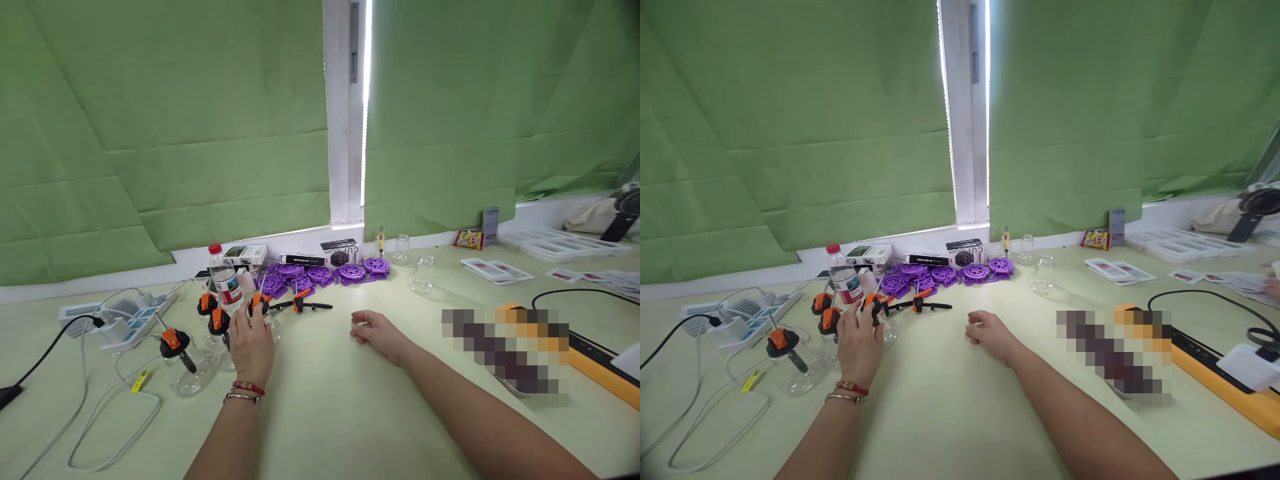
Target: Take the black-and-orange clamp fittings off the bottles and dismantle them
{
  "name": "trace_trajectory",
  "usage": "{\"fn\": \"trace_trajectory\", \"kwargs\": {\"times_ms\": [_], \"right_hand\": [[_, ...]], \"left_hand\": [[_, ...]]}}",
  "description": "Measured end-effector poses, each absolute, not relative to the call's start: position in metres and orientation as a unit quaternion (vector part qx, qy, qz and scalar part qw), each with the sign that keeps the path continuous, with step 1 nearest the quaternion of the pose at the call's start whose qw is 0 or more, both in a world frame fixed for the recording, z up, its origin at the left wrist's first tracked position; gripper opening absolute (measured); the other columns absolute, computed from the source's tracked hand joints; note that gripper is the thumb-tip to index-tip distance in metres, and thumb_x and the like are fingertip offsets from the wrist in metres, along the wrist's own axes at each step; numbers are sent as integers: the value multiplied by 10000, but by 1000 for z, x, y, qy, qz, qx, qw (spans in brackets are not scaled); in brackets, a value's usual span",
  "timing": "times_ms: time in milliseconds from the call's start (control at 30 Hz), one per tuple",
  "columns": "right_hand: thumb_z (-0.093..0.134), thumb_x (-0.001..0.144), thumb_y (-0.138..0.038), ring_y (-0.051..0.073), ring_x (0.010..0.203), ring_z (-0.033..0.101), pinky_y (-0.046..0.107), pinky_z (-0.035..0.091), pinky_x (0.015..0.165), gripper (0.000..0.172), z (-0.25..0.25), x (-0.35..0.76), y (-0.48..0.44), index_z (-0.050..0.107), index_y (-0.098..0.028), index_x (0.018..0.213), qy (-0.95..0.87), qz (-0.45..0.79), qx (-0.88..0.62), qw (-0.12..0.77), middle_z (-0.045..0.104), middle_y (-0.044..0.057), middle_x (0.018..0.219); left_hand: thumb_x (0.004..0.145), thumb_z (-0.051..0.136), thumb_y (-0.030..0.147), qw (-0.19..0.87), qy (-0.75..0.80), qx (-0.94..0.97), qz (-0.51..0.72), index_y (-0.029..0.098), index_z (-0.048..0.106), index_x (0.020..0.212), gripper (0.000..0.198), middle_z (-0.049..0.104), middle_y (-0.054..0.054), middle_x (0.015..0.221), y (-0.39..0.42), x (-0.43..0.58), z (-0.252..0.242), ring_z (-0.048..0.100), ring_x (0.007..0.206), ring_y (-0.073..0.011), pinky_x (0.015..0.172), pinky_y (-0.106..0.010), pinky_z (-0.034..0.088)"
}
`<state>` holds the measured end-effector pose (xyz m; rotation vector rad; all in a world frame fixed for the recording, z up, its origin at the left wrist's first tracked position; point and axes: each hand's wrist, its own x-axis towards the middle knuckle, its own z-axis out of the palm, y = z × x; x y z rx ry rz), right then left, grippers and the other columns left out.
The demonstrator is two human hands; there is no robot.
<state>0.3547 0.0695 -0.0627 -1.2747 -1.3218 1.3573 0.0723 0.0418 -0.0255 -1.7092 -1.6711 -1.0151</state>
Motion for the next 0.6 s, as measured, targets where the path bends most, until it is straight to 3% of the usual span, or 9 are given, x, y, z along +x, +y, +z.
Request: {"fn": "trace_trajectory", "kwargs": {"times_ms": [100,200,300,367,467,600], "right_hand": [[678,664,-297,175,773,615,318,514,698,500,-59,370,88,527,-186,1127,-476,433,-597,480,555,118,1135],[625,683,-346,250,982,559,361,488,793,715,-53,394,110,318,-183,1307,-418,337,-664,521,420,174,1275],[630,660,-350,326,1244,325,425,311,1010,878,-52,426,134,145,-143,1362,-377,224,-709,552,238,204,1392],[668,614,-342,363,1249,302,457,250,1032,873,-54,447,149,218,-102,1323,-360,91,-763,529,327,220,1334],[689,607,-388,375,1222,308,455,302,971,891,-59,472,167,218,-137,1320,-332,40,-817,470,306,225,1357],[644,658,-417,427,1192,295,510,339,829,886,-62,492,184,173,-89,1333,-365,52,-817,444,273,339,1320]], "left_hand": [[825,492,185,267,-613,-630,-395,131,536,1183,365,422,-184,1311,38,77,-23,325,1259,-336,1029,-517,302],[828,497,192,252,-585,-644,-425,175,531,1184,358,399,-152,1353,33,86,-23,300,1285,-332,1041,-530,282],[837,479,174,207,-533,-703,-423,196,511,1193,358,402,-131,1358,30,98,-27,315,1290,-306,1048,-509,296],[843,453,152,159,-505,-750,-396,191,487,1212,373,408,-132,1351,29,106,-31,331,1287,-285,1055,-493,302],[832,450,133,80,-489,-795,-350,182,455,1235,406,403,-133,1354,30,115,-39,329,1292,-265,1063,-475,314],[807,484,140,-20,-497,-805,-323,204,424,1260,461,354,-121,1401,32,118,-47,308,1318,-247,1059,-452,342]]}}
